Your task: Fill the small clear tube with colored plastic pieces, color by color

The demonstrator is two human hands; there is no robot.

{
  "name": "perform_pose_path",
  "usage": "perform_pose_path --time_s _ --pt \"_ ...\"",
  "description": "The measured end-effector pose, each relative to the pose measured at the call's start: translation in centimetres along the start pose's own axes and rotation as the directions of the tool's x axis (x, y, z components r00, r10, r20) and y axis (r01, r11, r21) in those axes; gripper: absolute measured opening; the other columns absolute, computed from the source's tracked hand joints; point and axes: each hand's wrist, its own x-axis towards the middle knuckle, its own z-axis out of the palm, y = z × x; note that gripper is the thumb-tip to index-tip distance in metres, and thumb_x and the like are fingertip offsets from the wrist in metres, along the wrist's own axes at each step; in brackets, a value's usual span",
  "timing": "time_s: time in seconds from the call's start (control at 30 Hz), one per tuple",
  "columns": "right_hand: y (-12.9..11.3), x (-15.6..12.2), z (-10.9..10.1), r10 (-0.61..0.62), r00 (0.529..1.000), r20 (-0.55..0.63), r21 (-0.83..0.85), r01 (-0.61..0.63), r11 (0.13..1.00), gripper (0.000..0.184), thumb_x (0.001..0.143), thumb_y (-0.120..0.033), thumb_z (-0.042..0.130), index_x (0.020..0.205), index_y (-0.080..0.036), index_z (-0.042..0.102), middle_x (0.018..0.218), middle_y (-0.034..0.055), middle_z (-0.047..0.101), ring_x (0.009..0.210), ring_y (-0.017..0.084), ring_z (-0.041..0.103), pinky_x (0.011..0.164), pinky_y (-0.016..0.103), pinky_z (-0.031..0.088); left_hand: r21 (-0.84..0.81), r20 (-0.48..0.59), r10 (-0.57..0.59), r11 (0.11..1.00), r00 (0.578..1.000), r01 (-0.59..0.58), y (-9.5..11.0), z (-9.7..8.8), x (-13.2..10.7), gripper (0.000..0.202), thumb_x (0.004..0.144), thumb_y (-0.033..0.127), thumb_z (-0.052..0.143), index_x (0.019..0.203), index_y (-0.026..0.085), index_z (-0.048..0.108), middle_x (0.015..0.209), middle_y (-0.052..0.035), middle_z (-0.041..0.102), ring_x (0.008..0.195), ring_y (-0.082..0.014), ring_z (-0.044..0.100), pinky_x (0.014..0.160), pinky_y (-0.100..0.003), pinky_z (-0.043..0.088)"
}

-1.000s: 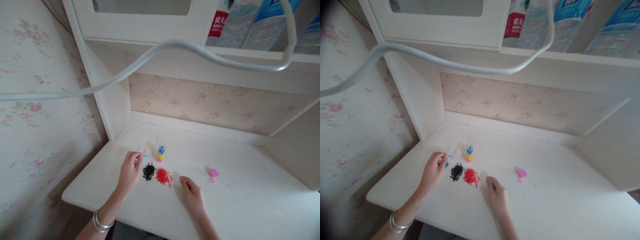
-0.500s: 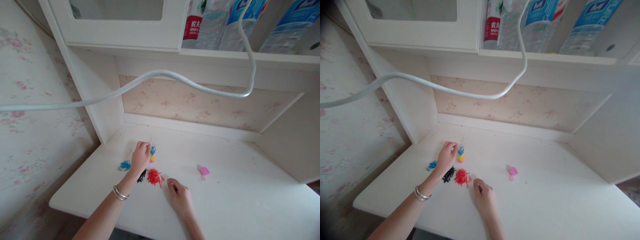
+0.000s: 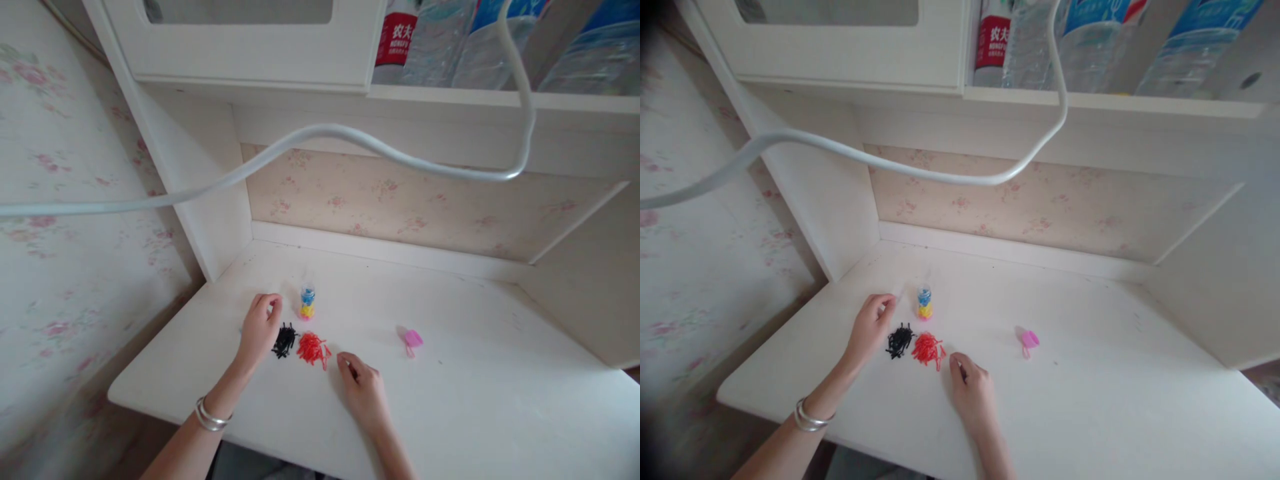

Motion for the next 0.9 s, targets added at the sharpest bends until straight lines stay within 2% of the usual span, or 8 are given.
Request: perform_pose_path --time_s 0.1,0.23,0.33,0.47,0.57,0.67,0.8,0.9 --pt "0.0 -0.1 0.0 0.001 1.000 0.006 -0.023 -0.001 1.000 0.041 0.091 -0.048 0.036 0.094 -0.023 0.069 0.074 0.0020 0.070 0.062 0.014 0.061 0.059 0.020 0.040 0.073 0.013 -0.043 0.996 0.999 0.042 -2.9 -2.0 -2.6 0.025 0.088 0.036 0.044 0.095 0.019 0.061 0.093 -0.0055 0.061 0.081 -0.0169 0.059 0.073 -0.030 0.049" --pt "-0.3 -0.1 0.3 0.026 1.000 0.017 -0.057 -0.025 0.998 0.039 0.091 -0.047 0.036 0.095 -0.025 0.068 0.075 0.0009 0.070 0.064 0.014 0.062 0.060 0.020 0.040 0.204 0.014 -0.132 0.971 0.991 0.126 -6.7 -4.5 -5.6 0.023 0.085 0.031 0.045 0.100 0.020 0.059 0.093 -0.0042 0.060 0.066 -0.0147 0.058 0.069 -0.031 0.050" --pt "-1.7 -0.1 1.0 0.010 1.000 0.025 -0.115 -0.007 0.993 0.036 0.092 -0.044 0.036 0.098 -0.027 0.067 0.076 0.0003 0.071 0.065 0.014 0.063 0.059 0.020 0.040 0.274 0.000 -0.167 0.948 0.986 0.161 -8.4 -5.6 -6.9 0.023 0.084 0.027 0.044 0.100 0.020 0.058 0.096 -0.0046 0.059 0.066 -0.0146 0.059 0.069 -0.031 0.050" --pt "-6.1 -0.1 2.9 -0.098 0.990 0.099 -0.246 0.120 0.962 0.034 0.093 -0.038 0.035 0.093 -0.027 0.067 0.075 0.0010 0.070 0.063 0.015 0.064 0.056 0.021 0.038 0.387 0.060 -0.205 0.907 0.977 0.166 -8.1 -5.7 -6.9 0.025 0.088 0.026 0.040 0.107 0.020 0.055 0.108 -0.0057 0.058 0.074 -0.0144 0.062 0.070 -0.029 0.048" --pt "-10.1 0.3 4.7 -0.145 0.973 0.179 -0.365 0.203 0.909 0.032 0.093 -0.035 0.037 0.086 -0.026 0.067 0.076 0.0029 0.071 0.067 0.016 0.065 0.057 0.021 0.040 0.529 0.115 -0.277 0.830 0.954 0.177 -6.9 -5.5 -6.4 0.029 0.091 0.028 0.038 0.115 0.025 0.053 0.114 -0.0044 0.056 0.080 -0.0146 0.063 0.062 -0.026 0.045" --pt "-13.0 1.3 6.5 -0.139 0.955 0.263 -0.449 0.249 0.858 0.028 0.092 -0.036 0.041 0.089 -0.025 0.066 0.081 0.0046 0.071 0.072 0.020 0.067 0.061 0.024 0.043 0.615 0.142 -0.301 0.773 0.943 0.154 -6.1 -5.3 -6.0 0.030 0.092 0.031 0.038 0.117 0.028 0.053 0.113 -0.0037 0.057 0.073 -0.0126 0.063 0.053 -0.024 0.039" --pt "-14.9 3.0 8.9 -0.116 0.949 0.294 -0.519 0.261 0.814 0.023 0.089 -0.035 0.047 0.090 -0.020 0.065 0.085 0.0088 0.071 0.078 0.023 0.068 0.066 0.029 0.047 0.658 0.137 -0.255 0.746 0.957 0.104 -6.1 -5.3 -6.3 0.028 0.093 0.033 0.037 0.113 0.027 0.056 0.112 -0.0042 0.057 0.063 -0.0111 0.061 0.047 -0.023 0.034" --pt "-15.4 4.2 10.3 -0.126 0.950 0.286 -0.535 0.267 0.801 0.022 0.088 -0.032 0.047 0.091 -0.019 0.065 0.086 0.0098 0.071 0.077 0.024 0.068 0.067 0.031 0.049 0.649 0.140 -0.235 0.755 0.962 0.090 -6.4 -5.4 -6.5 0.026 0.093 0.033 0.036 0.104 0.026 0.059 0.109 -0.0028 0.057 0.063 -0.0110 0.061 0.047 -0.023 0.034"
